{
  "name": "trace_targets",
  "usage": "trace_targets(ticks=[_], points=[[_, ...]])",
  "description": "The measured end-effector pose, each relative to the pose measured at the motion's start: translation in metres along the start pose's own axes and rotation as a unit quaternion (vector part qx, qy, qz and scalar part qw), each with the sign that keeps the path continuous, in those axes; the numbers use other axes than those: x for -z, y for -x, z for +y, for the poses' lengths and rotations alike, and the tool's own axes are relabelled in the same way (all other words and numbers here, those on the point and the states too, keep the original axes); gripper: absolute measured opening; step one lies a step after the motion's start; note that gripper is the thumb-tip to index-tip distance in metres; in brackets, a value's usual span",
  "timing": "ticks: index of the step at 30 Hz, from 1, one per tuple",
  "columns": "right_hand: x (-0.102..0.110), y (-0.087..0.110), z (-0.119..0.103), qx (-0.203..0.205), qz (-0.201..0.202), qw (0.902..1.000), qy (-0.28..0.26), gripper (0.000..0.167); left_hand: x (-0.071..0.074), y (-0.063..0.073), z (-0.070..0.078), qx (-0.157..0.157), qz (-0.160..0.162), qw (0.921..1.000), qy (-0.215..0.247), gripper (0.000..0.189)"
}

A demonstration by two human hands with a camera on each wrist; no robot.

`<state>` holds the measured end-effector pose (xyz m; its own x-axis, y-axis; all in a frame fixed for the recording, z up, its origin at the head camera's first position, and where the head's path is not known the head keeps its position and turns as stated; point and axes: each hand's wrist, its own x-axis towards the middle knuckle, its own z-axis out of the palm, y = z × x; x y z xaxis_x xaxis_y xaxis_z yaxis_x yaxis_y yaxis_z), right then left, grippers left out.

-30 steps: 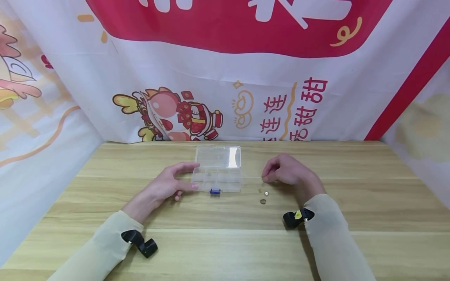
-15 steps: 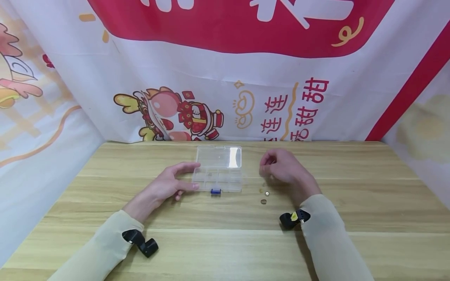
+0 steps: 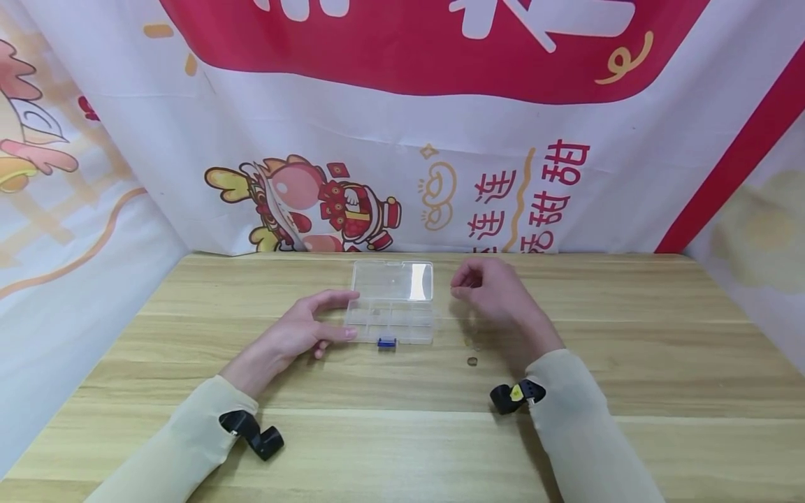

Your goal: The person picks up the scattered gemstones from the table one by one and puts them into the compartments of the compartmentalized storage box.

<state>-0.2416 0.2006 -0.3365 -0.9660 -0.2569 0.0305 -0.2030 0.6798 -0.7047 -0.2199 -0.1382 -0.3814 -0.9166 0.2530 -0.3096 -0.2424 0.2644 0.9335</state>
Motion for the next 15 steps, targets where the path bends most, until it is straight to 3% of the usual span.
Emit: trace_targets(ticks=[15], points=[[-0.014, -0.001, -0.018, -0.014, 0.006, 0.9997, -0.017, 0.01, -0.001, -0.001, 0.0, 0.003, 0.003, 1.0, -0.004, 0.07]])
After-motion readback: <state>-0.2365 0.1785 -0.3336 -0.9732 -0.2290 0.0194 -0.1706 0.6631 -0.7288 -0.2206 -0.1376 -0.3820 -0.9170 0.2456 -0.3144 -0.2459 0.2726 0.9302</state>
